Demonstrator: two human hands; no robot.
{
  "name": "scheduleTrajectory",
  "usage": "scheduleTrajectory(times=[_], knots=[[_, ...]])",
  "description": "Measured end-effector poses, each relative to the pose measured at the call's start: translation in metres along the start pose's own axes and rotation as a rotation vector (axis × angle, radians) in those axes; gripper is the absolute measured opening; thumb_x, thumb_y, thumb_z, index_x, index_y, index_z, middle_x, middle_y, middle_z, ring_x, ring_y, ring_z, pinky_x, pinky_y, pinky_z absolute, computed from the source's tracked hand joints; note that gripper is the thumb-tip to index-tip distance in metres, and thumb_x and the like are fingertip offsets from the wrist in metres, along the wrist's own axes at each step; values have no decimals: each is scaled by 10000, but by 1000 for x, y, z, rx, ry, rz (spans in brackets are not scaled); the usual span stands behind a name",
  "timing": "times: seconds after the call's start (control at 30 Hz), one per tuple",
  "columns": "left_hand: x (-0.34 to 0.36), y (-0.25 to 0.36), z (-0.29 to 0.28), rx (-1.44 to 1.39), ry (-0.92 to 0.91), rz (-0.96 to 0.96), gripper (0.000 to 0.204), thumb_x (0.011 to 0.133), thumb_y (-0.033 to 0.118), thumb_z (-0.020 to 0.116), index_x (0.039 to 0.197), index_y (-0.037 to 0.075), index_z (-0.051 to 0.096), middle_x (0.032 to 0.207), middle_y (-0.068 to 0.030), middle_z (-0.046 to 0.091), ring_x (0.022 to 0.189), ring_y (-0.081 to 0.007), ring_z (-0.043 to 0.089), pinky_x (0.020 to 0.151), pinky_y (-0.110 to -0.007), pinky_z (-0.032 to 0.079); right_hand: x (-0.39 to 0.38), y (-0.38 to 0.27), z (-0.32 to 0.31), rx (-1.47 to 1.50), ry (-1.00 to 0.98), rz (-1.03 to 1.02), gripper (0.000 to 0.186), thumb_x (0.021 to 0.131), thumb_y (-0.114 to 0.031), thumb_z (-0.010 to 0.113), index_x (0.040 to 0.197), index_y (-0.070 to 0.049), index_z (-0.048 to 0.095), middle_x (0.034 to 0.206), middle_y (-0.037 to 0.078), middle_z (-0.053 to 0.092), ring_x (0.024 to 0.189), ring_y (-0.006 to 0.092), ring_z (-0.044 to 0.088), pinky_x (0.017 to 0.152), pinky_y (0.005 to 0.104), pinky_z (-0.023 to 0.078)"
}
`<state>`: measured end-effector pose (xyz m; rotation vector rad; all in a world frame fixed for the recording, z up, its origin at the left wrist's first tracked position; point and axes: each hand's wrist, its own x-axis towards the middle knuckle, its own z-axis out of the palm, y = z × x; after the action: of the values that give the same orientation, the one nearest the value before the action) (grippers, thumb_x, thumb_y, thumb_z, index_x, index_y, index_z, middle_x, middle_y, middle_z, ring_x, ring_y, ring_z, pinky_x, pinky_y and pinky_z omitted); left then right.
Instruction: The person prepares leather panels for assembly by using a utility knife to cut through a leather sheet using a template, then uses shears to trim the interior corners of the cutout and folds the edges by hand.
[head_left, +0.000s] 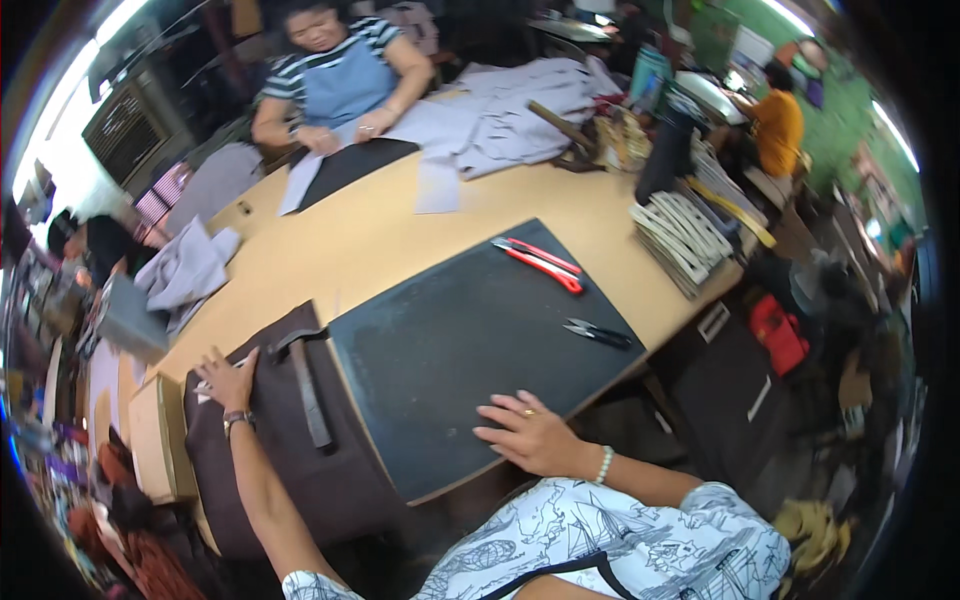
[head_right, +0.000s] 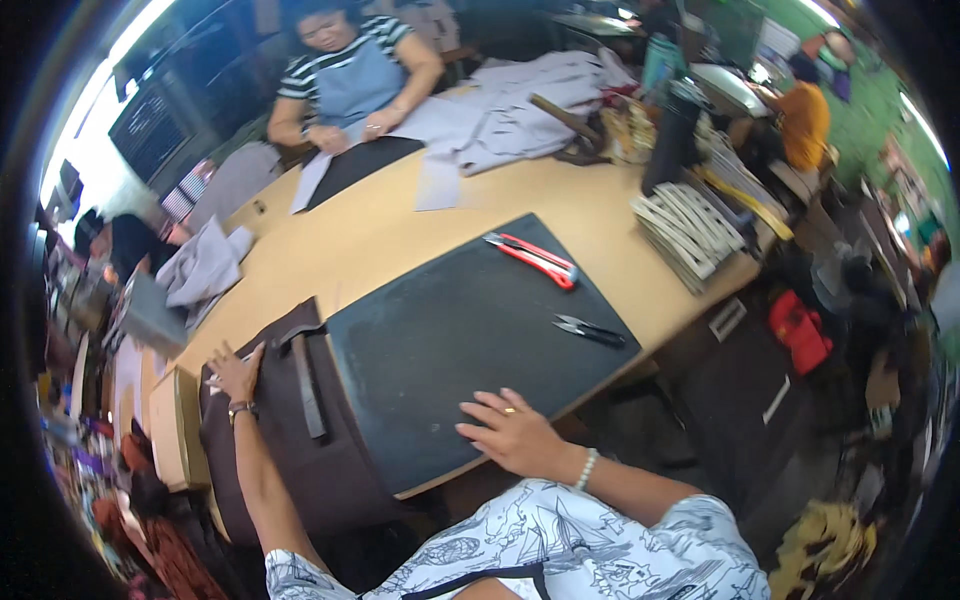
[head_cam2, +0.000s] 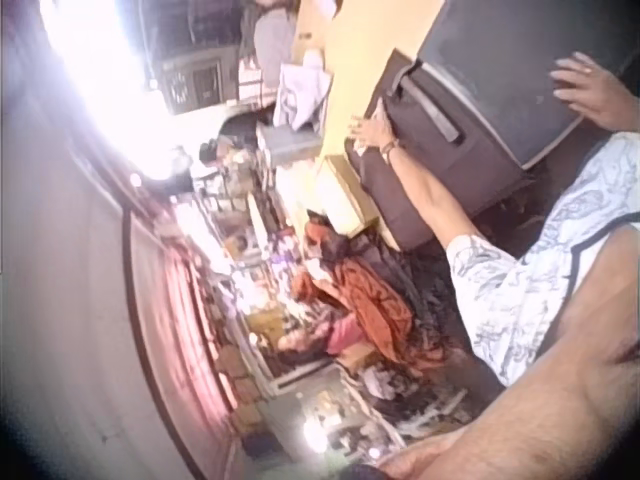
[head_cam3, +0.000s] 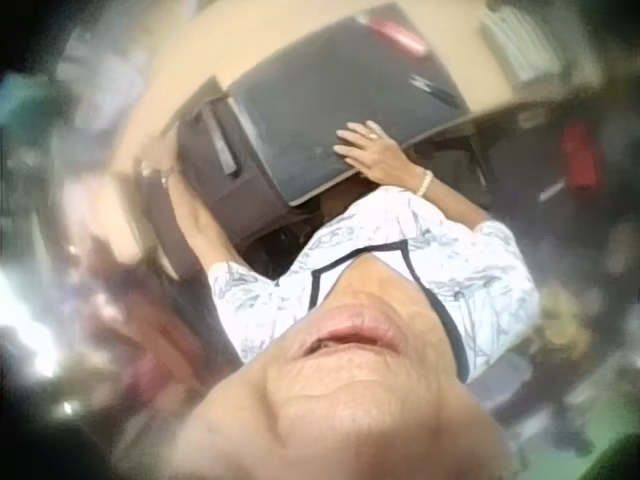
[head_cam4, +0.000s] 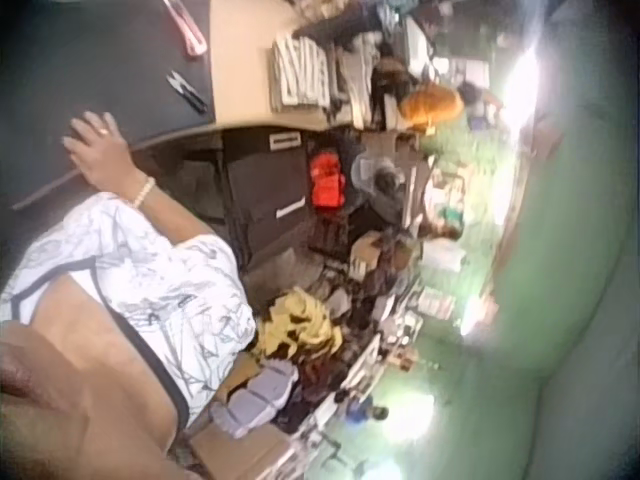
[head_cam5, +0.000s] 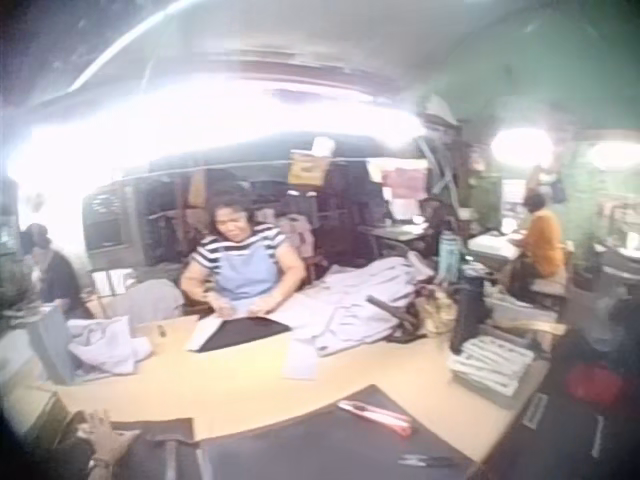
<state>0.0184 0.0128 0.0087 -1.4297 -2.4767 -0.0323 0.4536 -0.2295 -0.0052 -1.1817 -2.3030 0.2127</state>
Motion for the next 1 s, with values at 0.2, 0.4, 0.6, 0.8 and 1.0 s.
scheduleTrajectory(times=[0.2, 0.4, 0.6, 0.8, 1.0], knots=[[-67, 60, -42, -203, 344, 445, 767, 810, 444, 600, 1420, 138, 250, 1453, -138, 275, 1360, -369, 172, 994, -688, 124, -124, 54, -41, -514, 238, 479, 477, 774, -228, 613, 1199, -43, 503, 1286, 180, 429, 1215, 351, 395, 993, 523, 309], [-257, 112, -116, -451, 28, 947, 711, 802, 432, 622, 1378, 117, 349, 1451, -133, 284, 1371, -341, 168, 1023, -653, 67, -270, 135, -85, -767, 636, 1354, 462, 831, -257, 596, 1203, -5, 491, 1277, 195, 438, 1202, 353, 398, 986, 447, 324], [-314, 123, -76, -573, -124, 760, 653, 866, 445, 538, 1354, 46, 369, 1432, -182, 295, 1347, -372, 205, 1049, -594, 124, -357, 163, -111, -273, 912, 2160, 525, 790, -288, 658, 1191, 10, 500, 1199, 203, 541, 1100, 388, 522, 939, 429, 424], [-315, 122, -77, -542, -103, 753, 600, 881, 419, 526, 1335, 48, 401, 1429, -163, 312, 1340, -359, 231, 1052, -573, 151, -371, 162, -103, -38, 1082, 2177, 430, 770, -269, 676, 1033, 64, 606, 1138, 248, 576, 1024, 386, 577, 908, 419, 451], [-318, 125, -77, -562, -98, 783, 580, 880, 401, 537, 1324, 47, 417, 1420, -163, 327, 1338, -356, 240, 1048, -578, 151, -387, 194, -143, 330, 1767, 1410, 419, 748, -209, 620, 1088, 35, 601, 1041, 104, 626, 930, 248, 591, 835, 348, 452]])
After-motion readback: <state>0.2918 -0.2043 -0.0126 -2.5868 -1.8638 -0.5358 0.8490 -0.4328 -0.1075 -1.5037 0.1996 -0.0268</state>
